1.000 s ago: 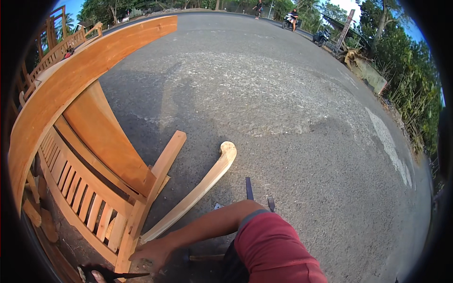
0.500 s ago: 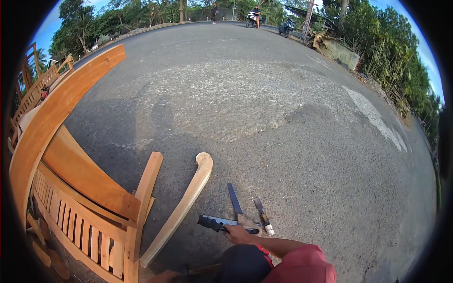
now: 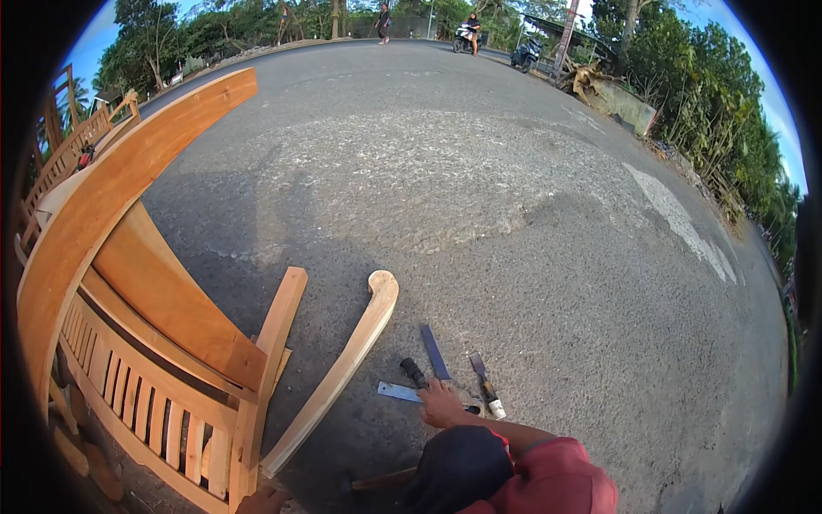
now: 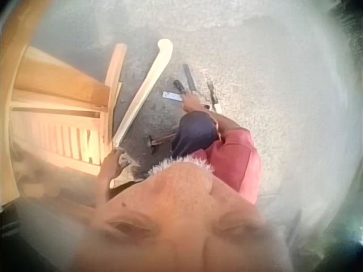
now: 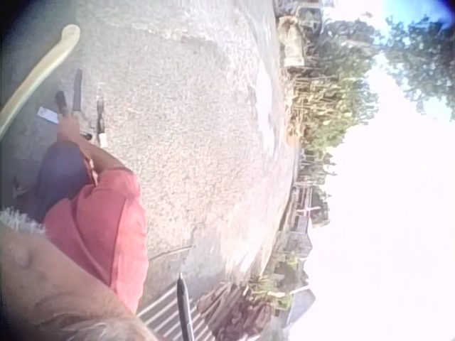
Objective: The person marks a wooden bench leg with a pen and square, then uses a hammer and a chisel to carve out a joint, striking the chisel repeatedly.
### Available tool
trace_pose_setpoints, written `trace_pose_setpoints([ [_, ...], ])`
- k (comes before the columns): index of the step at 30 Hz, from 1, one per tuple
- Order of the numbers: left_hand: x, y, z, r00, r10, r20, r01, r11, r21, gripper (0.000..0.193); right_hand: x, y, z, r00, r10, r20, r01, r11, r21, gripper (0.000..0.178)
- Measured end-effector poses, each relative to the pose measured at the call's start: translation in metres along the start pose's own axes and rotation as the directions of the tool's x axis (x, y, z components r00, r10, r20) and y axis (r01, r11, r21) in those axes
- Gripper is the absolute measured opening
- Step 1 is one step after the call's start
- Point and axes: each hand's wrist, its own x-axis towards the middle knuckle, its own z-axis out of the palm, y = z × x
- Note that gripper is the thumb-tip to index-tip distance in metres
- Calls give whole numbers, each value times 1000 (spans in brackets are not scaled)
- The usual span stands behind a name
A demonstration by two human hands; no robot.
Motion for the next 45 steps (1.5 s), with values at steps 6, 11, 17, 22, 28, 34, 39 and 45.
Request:
trace_pose_setpoints([
  [6, -7, -1, -15, 962, 220, -162, -221, 975, 12, 60, 194, -6, -123, 951, -51, 305, 117, 972, -204, 29],
  [11, 1, 0, -21, 976, 100, -192, -109, 993, -39, 61, 272, -18, -149, 774, 633, 2, -619, 755, 215, 44],
  [17, -11, -19, -30, 973, 114, -200, -144, 980, -139, 61, 218, -111, 44, 583, 799, 147, -659, 360, 661, 103],
  [22, -13, -51, -10, 997, -62, -43, 59, 996, -60, 61, 207, -155, 67, 593, 775, 219, -648, 298, 701, 121],
  [28, -25, -54, 19, 994, -93, -50, 88, 992, -93, 66, 213, -178, 74, 454, 870, 191, -751, 258, 608, 110],
  [34, -18, -56, 23, 995, -38, -94, 27, 993, -114, 66, 227, -153, 85, 484, 856, 180, -690, 247, 680, 91],
  [39, -7, -72, -1, 967, -79, -243, 23, 974, -225, 65, 215, -116, 83, 681, 690, 245, -242, -104, 965, 47],
  [45, 12, -116, 15, 950, -139, -280, 49, 951, -304, 97, 201, -121, 36, 961, 243, 130, 77, -690, 719, 45],
])
